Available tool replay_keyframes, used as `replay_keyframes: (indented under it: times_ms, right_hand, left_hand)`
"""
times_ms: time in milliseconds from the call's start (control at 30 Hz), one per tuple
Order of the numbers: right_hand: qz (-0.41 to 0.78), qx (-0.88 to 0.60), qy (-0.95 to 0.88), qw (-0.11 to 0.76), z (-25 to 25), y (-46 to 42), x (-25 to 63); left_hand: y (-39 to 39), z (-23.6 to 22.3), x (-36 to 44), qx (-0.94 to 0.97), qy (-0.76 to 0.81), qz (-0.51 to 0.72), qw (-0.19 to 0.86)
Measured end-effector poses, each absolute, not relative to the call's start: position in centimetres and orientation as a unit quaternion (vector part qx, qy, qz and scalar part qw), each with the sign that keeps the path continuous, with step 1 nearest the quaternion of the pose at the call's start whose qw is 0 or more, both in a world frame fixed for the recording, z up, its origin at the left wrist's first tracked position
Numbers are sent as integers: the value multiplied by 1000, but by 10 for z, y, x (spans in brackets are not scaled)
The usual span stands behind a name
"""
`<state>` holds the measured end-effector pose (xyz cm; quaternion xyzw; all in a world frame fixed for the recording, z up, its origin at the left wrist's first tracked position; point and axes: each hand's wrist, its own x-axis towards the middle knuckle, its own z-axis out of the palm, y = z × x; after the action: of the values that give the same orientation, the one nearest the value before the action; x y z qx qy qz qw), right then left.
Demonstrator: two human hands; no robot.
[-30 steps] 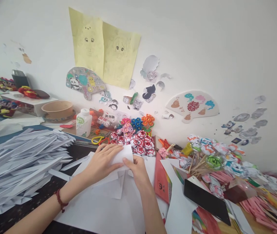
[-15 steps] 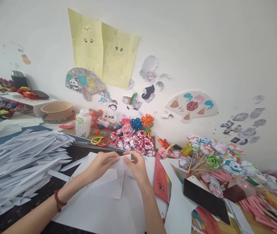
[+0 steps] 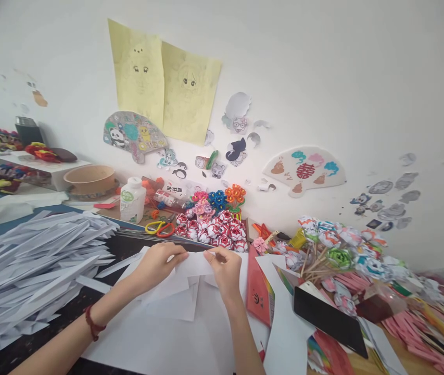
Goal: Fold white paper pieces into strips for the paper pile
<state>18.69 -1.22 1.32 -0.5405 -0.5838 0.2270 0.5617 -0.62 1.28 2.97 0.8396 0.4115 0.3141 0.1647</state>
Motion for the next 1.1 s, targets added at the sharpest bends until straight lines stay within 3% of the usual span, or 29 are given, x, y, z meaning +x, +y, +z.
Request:
replay_keyframes:
  times_ms: [200,500,900,1100]
  right_hand:
    - [203,-487,-692,492,16,-16,179]
    - [106,-479,-718,494,22,-26,165]
    - [-12,-506,-616,604,33,-33,187]
    - [71,-544,-539,639,30,-27,200]
  left_hand:
    - [5,25,4,850,386,316,171]
    - [0,24,10,826,401,326,226]
    - [12,19,2,806,440,335,213]
    - [13,30,-1,765,442,406,232]
